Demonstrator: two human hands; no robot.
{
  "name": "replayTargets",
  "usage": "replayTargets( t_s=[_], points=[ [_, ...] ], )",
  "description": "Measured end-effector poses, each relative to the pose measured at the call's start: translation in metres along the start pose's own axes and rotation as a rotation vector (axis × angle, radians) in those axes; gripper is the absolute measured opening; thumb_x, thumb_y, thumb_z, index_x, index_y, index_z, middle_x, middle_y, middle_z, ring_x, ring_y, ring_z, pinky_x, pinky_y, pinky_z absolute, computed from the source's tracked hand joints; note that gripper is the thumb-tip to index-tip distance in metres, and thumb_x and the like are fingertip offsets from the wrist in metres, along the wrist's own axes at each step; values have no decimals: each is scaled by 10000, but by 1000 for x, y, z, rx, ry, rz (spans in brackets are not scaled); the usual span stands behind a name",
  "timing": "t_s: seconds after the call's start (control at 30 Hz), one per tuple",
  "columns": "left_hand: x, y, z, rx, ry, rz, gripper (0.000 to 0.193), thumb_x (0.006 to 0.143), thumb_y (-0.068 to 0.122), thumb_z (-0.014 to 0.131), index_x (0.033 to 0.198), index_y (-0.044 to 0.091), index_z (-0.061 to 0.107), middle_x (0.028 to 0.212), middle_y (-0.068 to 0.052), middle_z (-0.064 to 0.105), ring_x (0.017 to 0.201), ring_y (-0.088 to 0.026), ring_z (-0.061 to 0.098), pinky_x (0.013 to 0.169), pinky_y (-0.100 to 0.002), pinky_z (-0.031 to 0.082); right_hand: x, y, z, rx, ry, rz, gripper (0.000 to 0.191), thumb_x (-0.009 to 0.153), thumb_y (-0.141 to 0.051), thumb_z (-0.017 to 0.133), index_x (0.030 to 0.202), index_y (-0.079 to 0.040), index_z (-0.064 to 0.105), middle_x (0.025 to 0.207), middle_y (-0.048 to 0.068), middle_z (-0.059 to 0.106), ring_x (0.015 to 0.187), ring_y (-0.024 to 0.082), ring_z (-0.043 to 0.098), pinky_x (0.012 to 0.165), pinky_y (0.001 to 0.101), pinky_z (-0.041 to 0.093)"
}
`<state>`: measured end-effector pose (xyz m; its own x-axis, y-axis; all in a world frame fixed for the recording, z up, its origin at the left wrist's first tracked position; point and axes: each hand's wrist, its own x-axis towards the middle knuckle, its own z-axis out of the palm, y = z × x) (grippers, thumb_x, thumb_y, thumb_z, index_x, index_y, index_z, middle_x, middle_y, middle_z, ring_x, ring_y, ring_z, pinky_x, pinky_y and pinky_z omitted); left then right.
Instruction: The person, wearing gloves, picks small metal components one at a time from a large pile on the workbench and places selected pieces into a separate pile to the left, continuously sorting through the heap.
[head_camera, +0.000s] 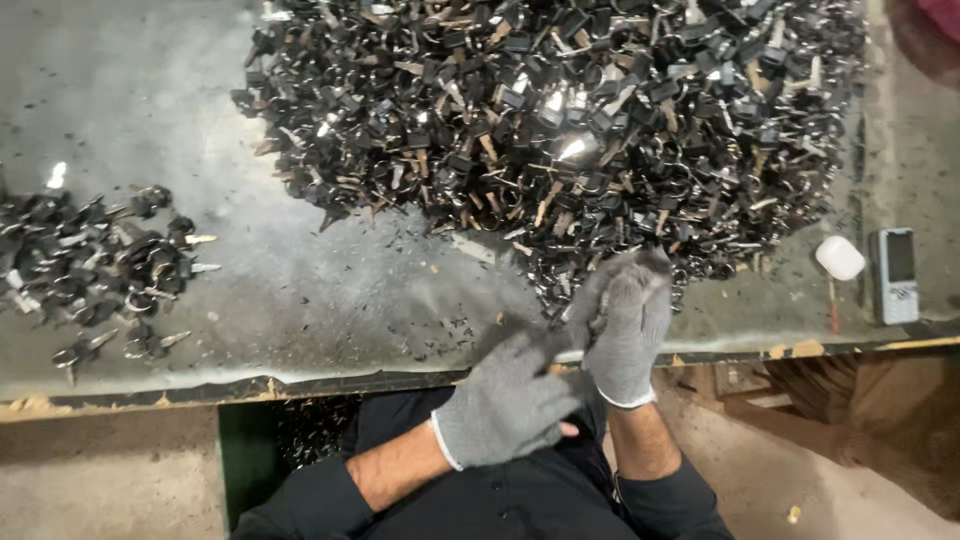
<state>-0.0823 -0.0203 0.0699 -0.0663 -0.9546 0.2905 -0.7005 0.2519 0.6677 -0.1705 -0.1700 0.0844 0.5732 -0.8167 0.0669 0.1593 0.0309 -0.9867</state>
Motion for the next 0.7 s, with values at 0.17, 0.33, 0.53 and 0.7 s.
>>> replayTargets(
  t_s=[0.17, 0.33, 0.53, 0.7],
  points=[
    [-36, -40, 2, 575, -69, -420, 958, 601, 723, 606, 1425, 235, 594, 1466, -138, 518, 1332, -383, 523, 1093, -549, 397, -12, 23, -5, -136, 10, -32, 271, 1089, -320, 488, 1056, -51, 488, 651, 1, 535, 452, 68, 485, 363, 232, 350],
    [-146, -38, -46, 1051, 198, -769, 932, 724, 881, 446, 1352, 199, 545, 1526, -275, 419, 1316, -459, 560, 1153, -501, 318, -36, 62, -1, -152, -141, 157, 228, 997, -237, 543, 1111, -52, 474, 640, -12, 543, 426, 57, 507, 347, 220, 413],
    [-188, 2, -64, 699, 112, -1382, 561, 891, 596, 630, 975, 42, 649, 777, -101, 618, 705, -271, 617, 700, -407, 508, -45, 96, 10, -479, -331, 67, 313, 996, -189, 622, 1153, 61, 516, 741, 32, 618, 619, 107, 609, 542, 260, 504],
    [-68, -52, -38, 222, 467, -829, 313, 940, 312, 712, 1195, 133, 740, 886, -80, 730, 745, -225, 657, 679, -371, 472, -44, 106, 20, -540, -323, 215, 549, 945, -185, 635, 1347, 131, 436, 681, 86, 637, 603, 177, 625, 561, 315, 536]
  ],
)
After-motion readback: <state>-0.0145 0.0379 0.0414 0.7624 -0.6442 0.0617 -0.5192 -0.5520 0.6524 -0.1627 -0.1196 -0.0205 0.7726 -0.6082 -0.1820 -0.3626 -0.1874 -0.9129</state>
